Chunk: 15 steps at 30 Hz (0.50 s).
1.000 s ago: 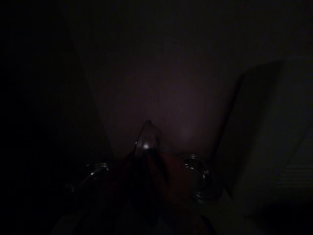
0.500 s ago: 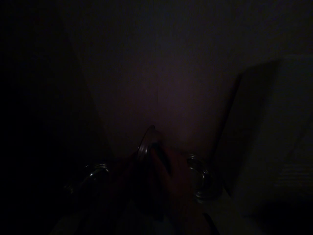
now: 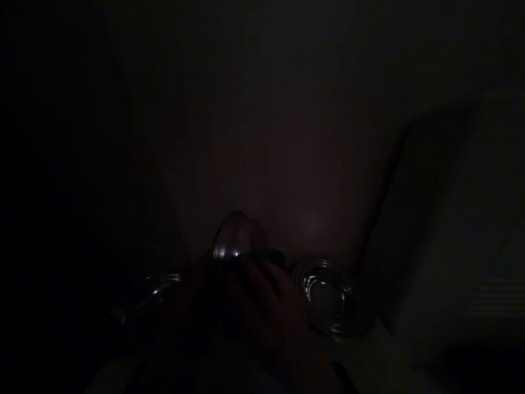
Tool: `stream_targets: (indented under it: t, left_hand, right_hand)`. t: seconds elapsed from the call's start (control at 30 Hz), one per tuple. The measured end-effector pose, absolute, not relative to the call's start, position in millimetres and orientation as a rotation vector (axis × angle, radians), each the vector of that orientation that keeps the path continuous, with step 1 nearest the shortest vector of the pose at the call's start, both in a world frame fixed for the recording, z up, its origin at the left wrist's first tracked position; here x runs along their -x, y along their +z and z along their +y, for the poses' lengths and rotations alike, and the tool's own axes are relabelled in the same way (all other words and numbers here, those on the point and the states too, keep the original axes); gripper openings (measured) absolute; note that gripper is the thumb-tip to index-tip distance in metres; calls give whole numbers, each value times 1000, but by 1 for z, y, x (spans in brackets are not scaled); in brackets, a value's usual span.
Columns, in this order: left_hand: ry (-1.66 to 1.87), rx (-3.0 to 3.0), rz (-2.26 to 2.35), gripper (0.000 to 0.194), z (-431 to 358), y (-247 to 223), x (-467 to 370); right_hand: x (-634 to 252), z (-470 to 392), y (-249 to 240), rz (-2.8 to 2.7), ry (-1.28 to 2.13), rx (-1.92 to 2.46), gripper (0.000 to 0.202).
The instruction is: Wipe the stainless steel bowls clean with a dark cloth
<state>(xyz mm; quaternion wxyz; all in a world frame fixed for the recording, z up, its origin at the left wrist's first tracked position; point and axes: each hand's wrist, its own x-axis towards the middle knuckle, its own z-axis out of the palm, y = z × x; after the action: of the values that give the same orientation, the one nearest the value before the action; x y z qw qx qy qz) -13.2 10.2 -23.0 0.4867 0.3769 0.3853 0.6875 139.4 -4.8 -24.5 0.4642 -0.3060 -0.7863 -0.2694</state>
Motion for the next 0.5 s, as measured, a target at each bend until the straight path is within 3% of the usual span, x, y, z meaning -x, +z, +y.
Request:
stream_targets:
  t: [0.27, 0.5]
  left_hand:
    - [1701, -913, 915, 26, 6, -9, 10]
    - [1643, -773, 942, 26, 3, -8, 5]
  right_hand:
    - [-137, -4, -39, -1950, -614, 720, 35]
    - [-128, -7, -44, -1763, -255, 777, 48]
